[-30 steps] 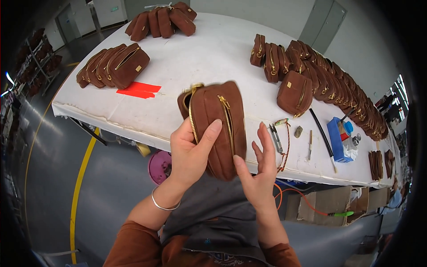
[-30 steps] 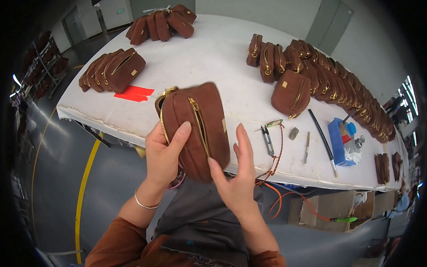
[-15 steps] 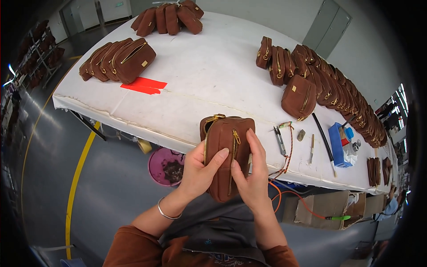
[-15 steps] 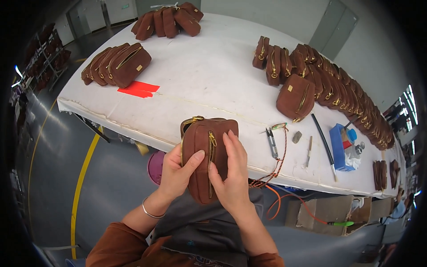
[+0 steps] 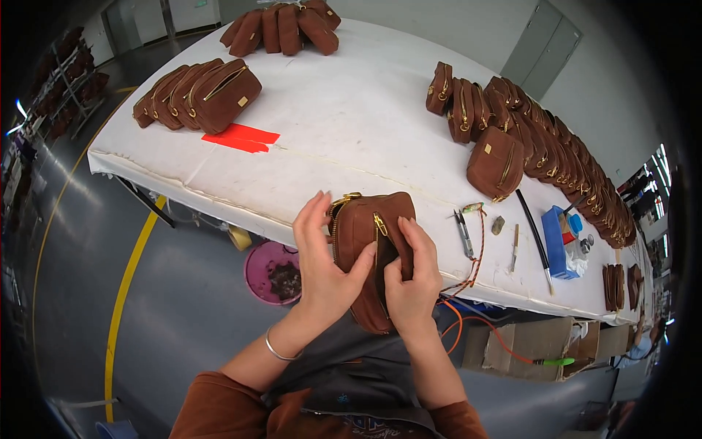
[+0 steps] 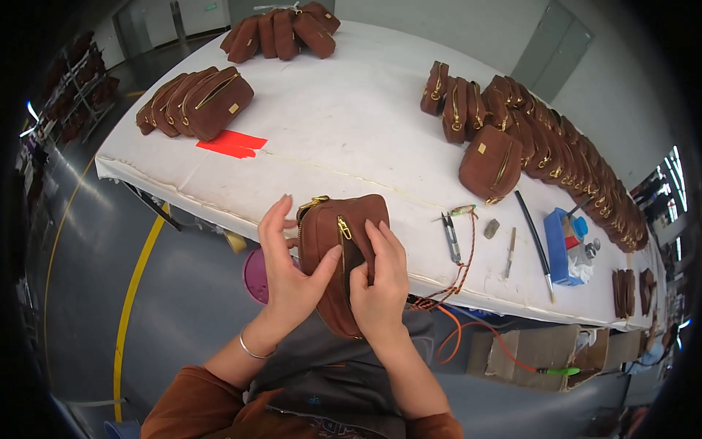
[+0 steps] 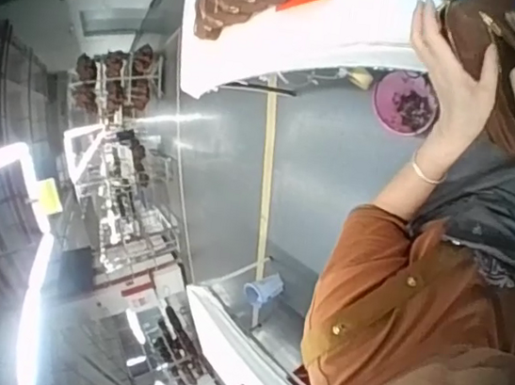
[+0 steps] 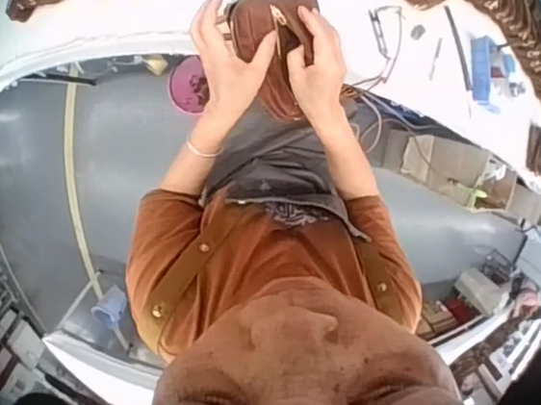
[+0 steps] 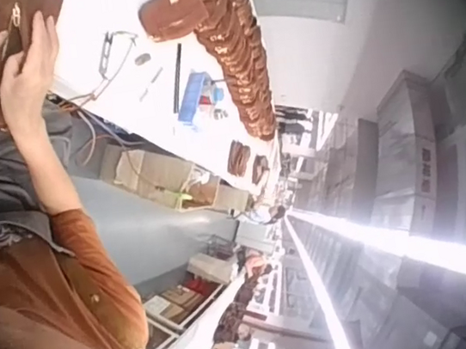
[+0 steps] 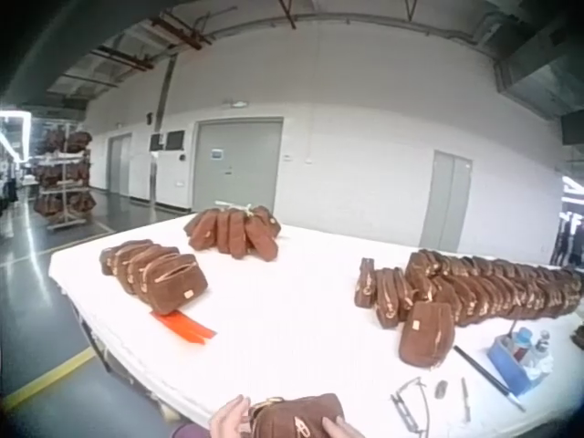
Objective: Assembling hardware and inspecting small brown leather bags at a workshop table.
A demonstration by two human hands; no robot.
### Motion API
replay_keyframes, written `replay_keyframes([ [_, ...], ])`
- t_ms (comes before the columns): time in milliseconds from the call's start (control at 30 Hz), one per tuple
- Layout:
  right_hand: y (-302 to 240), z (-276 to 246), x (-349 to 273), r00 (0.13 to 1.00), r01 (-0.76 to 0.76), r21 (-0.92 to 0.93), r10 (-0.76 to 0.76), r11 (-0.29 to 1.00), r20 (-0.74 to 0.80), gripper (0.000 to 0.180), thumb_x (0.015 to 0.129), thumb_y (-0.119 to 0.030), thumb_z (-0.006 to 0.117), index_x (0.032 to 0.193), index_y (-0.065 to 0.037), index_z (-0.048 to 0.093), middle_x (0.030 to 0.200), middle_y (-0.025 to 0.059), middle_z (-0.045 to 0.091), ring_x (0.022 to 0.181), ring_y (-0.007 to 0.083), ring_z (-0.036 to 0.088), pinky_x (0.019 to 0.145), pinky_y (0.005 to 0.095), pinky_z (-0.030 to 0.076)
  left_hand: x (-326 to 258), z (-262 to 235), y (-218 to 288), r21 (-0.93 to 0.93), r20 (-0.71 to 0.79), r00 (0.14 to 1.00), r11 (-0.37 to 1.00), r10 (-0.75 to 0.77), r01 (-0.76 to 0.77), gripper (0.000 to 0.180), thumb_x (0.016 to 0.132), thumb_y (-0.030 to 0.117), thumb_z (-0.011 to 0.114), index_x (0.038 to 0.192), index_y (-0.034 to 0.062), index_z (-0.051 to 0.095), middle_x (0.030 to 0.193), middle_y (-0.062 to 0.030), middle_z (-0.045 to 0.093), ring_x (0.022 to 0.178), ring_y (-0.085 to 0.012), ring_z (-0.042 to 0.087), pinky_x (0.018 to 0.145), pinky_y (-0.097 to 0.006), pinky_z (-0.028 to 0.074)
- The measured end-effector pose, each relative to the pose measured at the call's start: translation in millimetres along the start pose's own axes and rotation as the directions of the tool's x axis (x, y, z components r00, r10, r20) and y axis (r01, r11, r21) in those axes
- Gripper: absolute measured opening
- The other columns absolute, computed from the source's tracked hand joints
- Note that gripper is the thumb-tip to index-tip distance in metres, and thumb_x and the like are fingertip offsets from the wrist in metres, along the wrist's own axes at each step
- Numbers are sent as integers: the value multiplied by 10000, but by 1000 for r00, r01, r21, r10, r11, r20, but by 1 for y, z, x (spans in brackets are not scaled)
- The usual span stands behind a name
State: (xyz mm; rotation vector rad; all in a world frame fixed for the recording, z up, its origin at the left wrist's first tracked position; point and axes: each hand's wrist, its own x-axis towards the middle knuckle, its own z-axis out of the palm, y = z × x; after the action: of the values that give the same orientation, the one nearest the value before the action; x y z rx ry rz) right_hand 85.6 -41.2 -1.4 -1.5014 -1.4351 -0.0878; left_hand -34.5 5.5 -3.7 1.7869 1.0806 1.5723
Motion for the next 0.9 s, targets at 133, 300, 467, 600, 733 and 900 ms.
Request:
replay_keyframes([
  [133,1,3,-4,997,75,-11,-74,997,33,520,707,136,556,1213,14,565,1192,209,582,1134,360,557,902,400,490,11,3,0,224,153,976,956,156,-188,591,699,81,724,1245,9,508,1310,-183,463,1162,-347,421,989,-415,357],
  [300,0,7,-4,997,70,51,-72,996,28,472,709,130,587,1165,5,595,1119,182,624,1021,331,616,838,377,522,12,9,-22,213,142,989,974,51,-80,502,728,51,713,1196,22,533,1243,-176,543,1178,-333,466,985,-406,394],
  [467,2,4,1,1000,20,76,-21,997,10,435,710,121,594,1129,6,609,1075,177,640,1007,323,623,833,376,522,5,5,-18,38,106,993,997,57,-62,332,749,36,741,1037,15,575,1282,-208,508,1138,-356,543,911,-405,472],
  [600,3,6,0,1000,16,74,-17,997,20,419,711,114,600,1116,6,614,1064,182,641,992,326,628,831,378,522,1,-1,-22,63,147,987,996,59,-69,271,733,45,764,941,28,590,1292,-206,504,1099,-354,572,855,-389,505],
  [733,4,7,-1,999,35,64,-36,997,13,410,713,110,601,1109,6,618,1060,184,641,983,330,629,828,380,523,0,-6,-33,140,198,973,980,116,-145,211,764,53,742,899,17,584,1266,-211,521,1071,-345,582,818,-372,513],
  [900,8,5,1,1000,9,78,-9,997,7,399,715,112,597,1100,10,618,1046,187,644,972,334,631,831,383,521,12,-45,-44,65,44,999,998,-1,-2,98,875,62,633,877,7,552,1223,-236,551,954,-261,628,731,-295,505],
])
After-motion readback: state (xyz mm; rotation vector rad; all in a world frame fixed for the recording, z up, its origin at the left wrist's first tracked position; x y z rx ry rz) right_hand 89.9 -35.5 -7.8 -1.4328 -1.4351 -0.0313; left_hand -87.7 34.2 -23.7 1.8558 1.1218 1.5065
